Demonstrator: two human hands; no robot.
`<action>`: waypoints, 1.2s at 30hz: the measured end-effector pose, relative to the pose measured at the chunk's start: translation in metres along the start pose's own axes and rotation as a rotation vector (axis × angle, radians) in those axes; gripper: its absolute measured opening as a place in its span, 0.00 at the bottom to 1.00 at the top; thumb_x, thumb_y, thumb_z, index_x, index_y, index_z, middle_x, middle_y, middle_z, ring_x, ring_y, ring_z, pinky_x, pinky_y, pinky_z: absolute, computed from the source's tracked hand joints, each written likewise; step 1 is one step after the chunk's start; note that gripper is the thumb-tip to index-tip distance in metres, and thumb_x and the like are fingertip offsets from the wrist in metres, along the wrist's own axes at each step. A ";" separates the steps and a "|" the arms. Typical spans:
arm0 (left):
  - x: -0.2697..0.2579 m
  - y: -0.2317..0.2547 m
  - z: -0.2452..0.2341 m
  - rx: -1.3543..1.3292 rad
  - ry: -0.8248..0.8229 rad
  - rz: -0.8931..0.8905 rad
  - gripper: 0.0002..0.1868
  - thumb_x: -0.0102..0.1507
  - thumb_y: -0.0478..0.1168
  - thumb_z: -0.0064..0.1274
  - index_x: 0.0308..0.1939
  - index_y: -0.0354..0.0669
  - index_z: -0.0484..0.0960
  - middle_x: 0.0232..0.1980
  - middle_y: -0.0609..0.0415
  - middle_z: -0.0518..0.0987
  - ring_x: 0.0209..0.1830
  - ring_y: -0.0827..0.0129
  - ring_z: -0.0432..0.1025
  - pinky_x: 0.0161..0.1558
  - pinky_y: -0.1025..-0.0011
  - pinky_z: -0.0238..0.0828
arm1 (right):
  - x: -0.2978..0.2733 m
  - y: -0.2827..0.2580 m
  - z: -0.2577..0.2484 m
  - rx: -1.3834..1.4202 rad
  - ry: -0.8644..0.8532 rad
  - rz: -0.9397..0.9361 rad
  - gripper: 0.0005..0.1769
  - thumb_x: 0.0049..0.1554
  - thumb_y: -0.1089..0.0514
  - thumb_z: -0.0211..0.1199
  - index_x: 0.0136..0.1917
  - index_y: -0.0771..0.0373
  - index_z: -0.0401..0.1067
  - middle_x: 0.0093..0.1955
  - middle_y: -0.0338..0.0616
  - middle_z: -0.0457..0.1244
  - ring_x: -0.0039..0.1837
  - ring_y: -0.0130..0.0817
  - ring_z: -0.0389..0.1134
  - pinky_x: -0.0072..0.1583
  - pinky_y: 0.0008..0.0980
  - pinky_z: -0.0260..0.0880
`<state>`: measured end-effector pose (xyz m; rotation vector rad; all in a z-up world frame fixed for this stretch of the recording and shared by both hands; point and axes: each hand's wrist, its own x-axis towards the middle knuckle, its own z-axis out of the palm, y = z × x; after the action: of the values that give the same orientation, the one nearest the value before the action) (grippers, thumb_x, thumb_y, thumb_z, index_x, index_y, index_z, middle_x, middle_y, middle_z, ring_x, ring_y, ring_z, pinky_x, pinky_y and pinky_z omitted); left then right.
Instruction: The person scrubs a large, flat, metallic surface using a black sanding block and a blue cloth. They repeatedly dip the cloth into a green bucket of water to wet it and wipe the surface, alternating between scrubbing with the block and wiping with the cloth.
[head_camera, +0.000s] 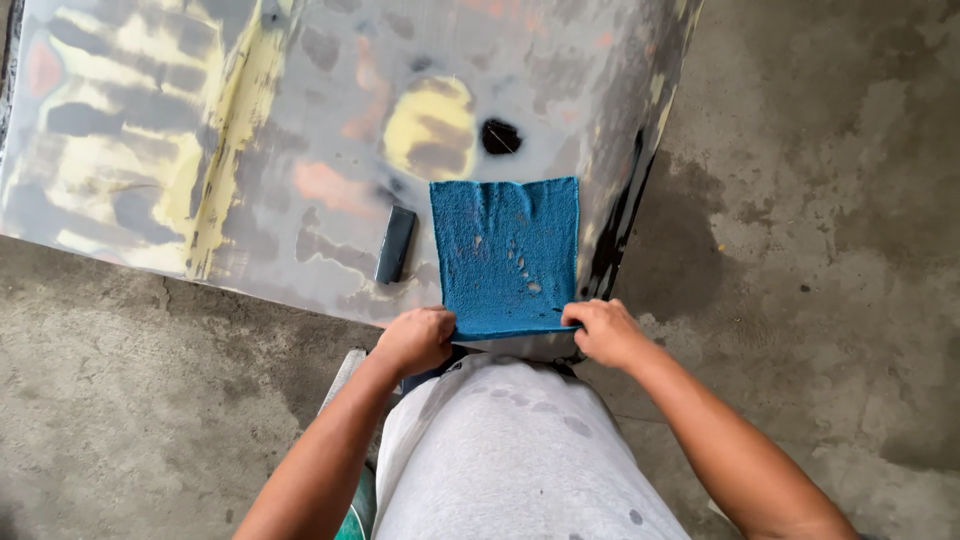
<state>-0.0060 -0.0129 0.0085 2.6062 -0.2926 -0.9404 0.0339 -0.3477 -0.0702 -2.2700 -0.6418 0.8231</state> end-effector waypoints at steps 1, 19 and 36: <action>0.008 -0.008 -0.006 0.002 0.003 0.002 0.07 0.56 0.40 0.60 0.31 0.40 0.79 0.40 0.49 0.80 0.43 0.50 0.76 0.46 0.56 0.73 | 0.009 0.002 -0.013 -0.002 0.004 0.000 0.11 0.47 0.64 0.62 0.45 0.57 0.76 0.46 0.45 0.70 0.53 0.47 0.71 0.56 0.47 0.68; 0.066 -0.001 0.004 -0.035 0.511 -0.380 0.32 0.60 0.54 0.64 0.60 0.41 0.71 0.53 0.44 0.75 0.50 0.49 0.75 0.48 0.58 0.73 | 0.092 0.057 0.052 0.301 0.734 0.563 0.31 0.48 0.45 0.79 0.56 0.62 0.69 0.47 0.47 0.68 0.49 0.45 0.71 0.53 0.42 0.71; 0.086 -0.033 0.047 -1.260 0.620 -0.498 0.08 0.60 0.29 0.58 0.36 0.37 0.73 0.32 0.56 0.76 0.28 0.73 0.72 0.31 0.72 0.70 | 0.078 0.032 0.023 1.438 0.673 0.493 0.12 0.54 0.67 0.64 0.48 0.57 0.65 0.43 0.36 0.64 0.40 0.25 0.67 0.42 0.31 0.72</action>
<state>0.0313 -0.0214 -0.0881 1.5983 0.8600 -0.1938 0.0782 -0.3123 -0.1366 -1.1417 0.6917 0.3855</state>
